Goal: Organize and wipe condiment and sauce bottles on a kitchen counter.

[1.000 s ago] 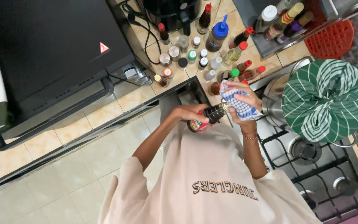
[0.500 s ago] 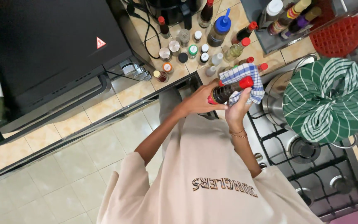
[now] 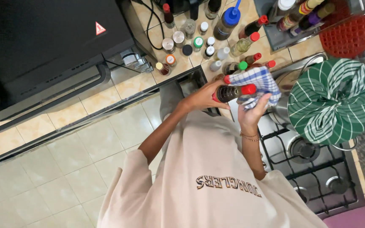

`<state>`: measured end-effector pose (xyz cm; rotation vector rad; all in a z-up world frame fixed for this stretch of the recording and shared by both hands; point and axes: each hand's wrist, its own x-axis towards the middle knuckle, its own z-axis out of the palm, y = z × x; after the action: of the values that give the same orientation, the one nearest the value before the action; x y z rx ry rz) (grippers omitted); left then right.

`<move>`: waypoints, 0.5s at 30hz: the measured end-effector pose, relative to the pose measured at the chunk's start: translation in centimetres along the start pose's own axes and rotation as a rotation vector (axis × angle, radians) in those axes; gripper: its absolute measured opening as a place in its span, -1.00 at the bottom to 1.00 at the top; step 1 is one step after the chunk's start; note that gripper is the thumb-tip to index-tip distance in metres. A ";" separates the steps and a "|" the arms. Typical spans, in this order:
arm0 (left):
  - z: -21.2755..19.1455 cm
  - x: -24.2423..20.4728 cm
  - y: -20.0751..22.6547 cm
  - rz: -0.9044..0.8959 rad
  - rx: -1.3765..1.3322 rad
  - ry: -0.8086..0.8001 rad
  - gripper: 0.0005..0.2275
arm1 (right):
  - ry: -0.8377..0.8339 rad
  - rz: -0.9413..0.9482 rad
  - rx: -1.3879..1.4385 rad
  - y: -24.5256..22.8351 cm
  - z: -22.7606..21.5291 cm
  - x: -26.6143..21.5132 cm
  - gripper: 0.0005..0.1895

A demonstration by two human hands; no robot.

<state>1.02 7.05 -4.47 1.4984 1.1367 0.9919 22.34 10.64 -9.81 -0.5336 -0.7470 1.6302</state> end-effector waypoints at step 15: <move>-2.6 -2.1 -11.0 0.016 0.302 0.801 -0.49 | 0.158 0.021 0.132 -4.2 2.3 0.4 -0.37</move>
<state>-3.88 6.59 -14.85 1.3566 1.9033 1.5518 23.55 10.99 -5.13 -0.5691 -0.5151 1.6229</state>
